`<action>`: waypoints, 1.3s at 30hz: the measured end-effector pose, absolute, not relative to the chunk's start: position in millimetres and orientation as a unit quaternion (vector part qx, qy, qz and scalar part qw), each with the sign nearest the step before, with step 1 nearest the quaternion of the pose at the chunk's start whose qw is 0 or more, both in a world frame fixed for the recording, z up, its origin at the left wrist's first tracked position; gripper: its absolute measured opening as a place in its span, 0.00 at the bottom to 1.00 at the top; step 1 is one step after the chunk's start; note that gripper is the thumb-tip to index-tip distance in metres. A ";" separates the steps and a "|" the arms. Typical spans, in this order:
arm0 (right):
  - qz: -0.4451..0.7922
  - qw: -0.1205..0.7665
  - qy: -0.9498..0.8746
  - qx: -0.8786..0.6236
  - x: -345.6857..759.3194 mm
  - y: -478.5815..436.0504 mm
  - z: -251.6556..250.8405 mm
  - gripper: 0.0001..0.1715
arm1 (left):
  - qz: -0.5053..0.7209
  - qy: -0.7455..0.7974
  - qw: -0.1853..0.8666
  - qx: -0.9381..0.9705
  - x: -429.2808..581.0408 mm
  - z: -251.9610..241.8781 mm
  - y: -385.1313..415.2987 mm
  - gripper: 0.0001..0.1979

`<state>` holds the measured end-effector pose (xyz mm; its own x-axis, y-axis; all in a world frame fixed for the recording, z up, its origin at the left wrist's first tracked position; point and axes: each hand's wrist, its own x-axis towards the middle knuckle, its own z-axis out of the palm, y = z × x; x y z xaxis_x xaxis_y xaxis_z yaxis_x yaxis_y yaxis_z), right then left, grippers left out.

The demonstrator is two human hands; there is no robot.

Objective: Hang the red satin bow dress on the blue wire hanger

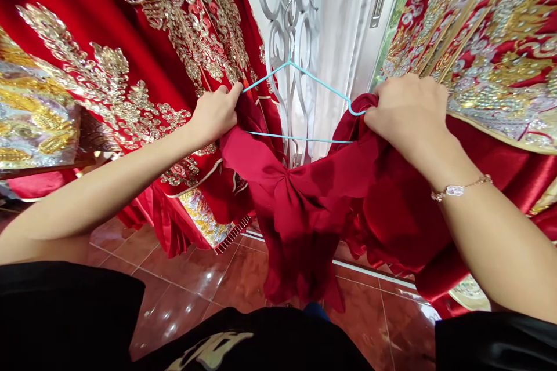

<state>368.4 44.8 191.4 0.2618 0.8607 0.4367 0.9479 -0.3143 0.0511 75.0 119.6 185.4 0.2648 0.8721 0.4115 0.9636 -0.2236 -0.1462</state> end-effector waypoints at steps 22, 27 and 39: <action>-0.052 0.394 -0.534 -0.746 436.2 46.0 138.3 0.07 | -0.030 -0.438 -0.030 -0.898 38.1 251.1 154.8 0.26; -0.060 0.369 -0.536 -0.757 437.7 55.5 140.7 0.06 | -0.079 -0.554 -0.077 -0.825 29.7 246.3 170.8 0.29; -0.059 0.534 -0.482 -0.692 440.7 42.9 109.7 0.06 | -0.238 -0.619 -0.147 -0.734 -9.1 205.0 152.5 0.25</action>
